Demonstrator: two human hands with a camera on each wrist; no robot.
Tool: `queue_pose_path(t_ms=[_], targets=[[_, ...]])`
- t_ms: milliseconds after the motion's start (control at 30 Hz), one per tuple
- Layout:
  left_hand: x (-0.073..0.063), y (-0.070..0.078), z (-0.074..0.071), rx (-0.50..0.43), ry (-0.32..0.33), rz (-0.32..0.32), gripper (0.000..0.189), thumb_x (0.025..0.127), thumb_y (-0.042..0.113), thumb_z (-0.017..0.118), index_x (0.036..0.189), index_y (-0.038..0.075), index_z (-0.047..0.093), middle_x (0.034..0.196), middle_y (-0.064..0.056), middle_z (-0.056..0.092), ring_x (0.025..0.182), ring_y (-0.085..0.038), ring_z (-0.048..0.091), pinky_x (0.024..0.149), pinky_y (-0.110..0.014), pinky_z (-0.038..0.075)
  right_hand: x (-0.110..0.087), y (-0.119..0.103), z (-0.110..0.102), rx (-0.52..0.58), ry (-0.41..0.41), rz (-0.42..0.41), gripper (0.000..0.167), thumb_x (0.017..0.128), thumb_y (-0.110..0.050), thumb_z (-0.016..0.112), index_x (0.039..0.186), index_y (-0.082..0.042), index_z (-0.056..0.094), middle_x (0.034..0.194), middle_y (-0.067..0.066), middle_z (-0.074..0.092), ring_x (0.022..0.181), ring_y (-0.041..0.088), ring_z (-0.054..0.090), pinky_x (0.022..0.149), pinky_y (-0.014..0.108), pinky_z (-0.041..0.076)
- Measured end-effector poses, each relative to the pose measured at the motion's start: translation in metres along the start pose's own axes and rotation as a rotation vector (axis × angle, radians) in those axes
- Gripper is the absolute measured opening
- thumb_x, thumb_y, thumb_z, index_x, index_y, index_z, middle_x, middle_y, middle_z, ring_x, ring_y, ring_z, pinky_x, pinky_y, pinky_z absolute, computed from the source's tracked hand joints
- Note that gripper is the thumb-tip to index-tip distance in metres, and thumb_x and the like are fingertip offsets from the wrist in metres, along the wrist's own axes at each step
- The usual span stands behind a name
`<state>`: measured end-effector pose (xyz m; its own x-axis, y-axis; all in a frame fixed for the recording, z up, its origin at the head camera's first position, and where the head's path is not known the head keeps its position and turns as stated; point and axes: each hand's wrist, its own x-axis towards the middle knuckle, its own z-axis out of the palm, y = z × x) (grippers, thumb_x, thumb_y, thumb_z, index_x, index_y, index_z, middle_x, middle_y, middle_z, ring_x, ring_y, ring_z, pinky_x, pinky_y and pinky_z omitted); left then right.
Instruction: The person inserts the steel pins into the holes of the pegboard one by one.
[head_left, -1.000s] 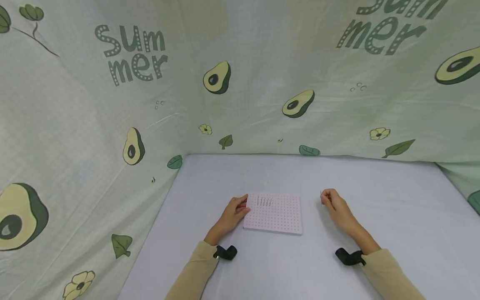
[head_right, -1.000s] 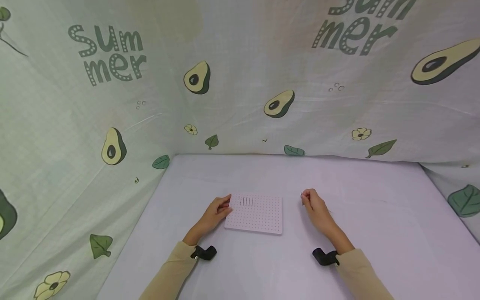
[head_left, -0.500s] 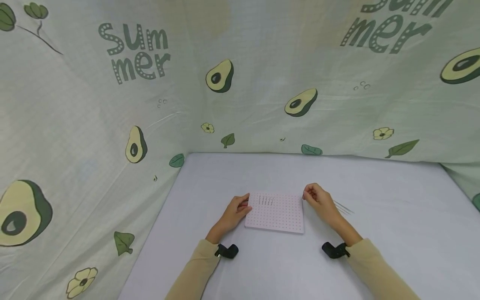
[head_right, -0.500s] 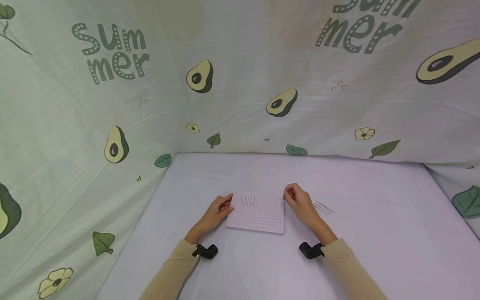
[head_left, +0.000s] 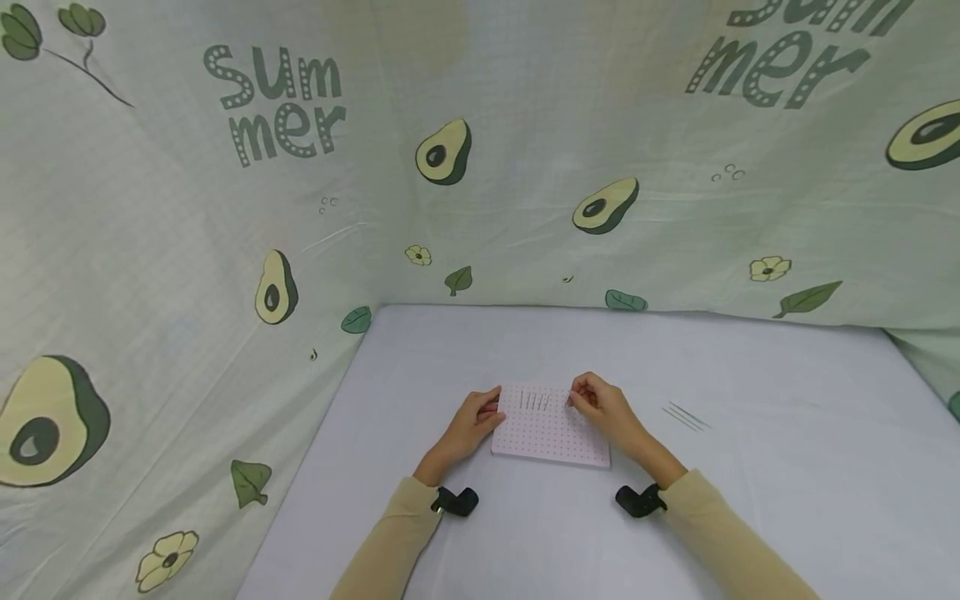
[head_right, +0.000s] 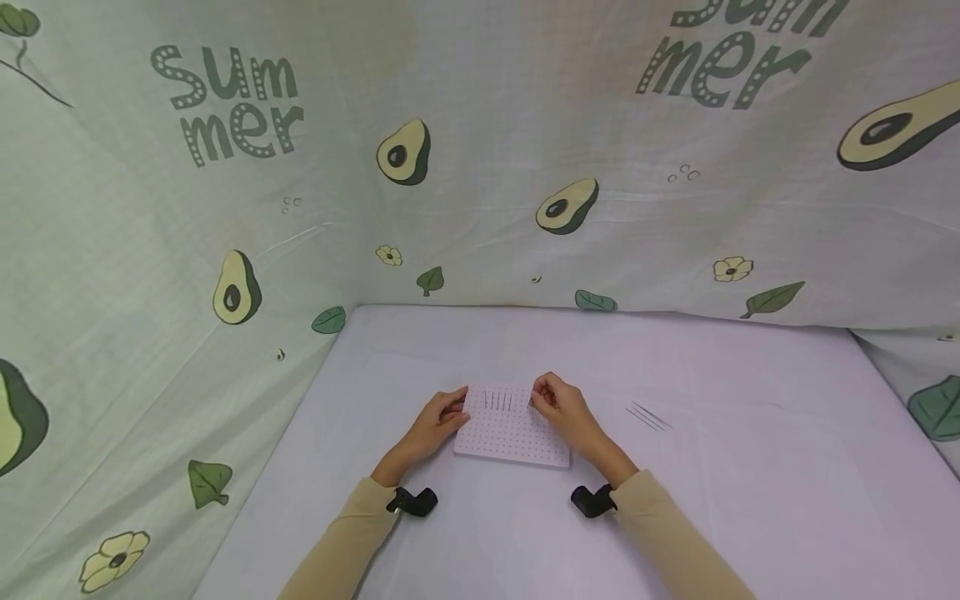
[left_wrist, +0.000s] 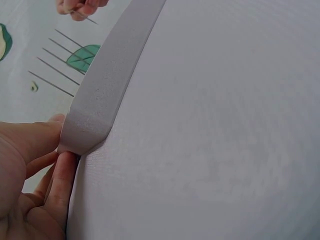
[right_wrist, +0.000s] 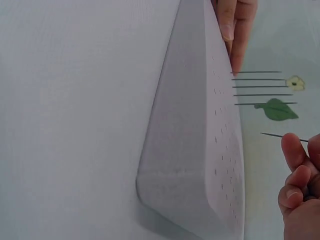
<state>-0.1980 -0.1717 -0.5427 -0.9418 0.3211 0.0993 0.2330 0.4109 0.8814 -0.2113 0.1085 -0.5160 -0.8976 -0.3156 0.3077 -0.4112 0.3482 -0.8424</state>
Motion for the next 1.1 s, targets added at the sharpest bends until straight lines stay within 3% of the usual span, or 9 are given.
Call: queue_pose_path(t_ms=[300,567,1100], targets=[[-0.001,0.0,0.0,-0.001,-0.003,-0.028,0.055,0.1,0.008,0.061,0.148,-0.007,0.039,0.123,-0.02,0.047,0.118,-0.032,0.053,0.103,-0.03,0.048,0.001,0.001,0.012,0.014,-0.033,-0.017,0.003,0.098,0.0,0.06,0.1,0.001,0.058,0.085,0.008,0.066,0.075,0.012,0.054,0.061,0.019,0.047],[0.0,-0.007,0.002,0.002,0.0,-0.021,0.054,0.1,0.01,0.061,0.148,-0.005,0.041,0.124,-0.018,0.048,0.117,-0.029,0.053,0.103,-0.03,0.048,0.001,0.003,0.018,0.007,-0.022,-0.037,0.004,0.097,0.0,0.061,0.098,0.001,0.058,0.083,0.005,0.065,0.073,0.012,0.052,0.06,0.02,0.046],[0.0,-0.002,0.002,0.017,-0.002,-0.027,0.054,0.099,0.007,0.062,0.148,-0.006,0.041,0.122,-0.017,0.048,0.116,-0.028,0.054,0.102,-0.029,0.049,0.003,0.009,0.023,-0.067,-0.005,-0.078,0.007,0.094,0.001,0.065,0.096,-0.004,0.062,0.078,-0.005,0.054,0.07,0.009,0.048,0.057,0.02,0.042]])
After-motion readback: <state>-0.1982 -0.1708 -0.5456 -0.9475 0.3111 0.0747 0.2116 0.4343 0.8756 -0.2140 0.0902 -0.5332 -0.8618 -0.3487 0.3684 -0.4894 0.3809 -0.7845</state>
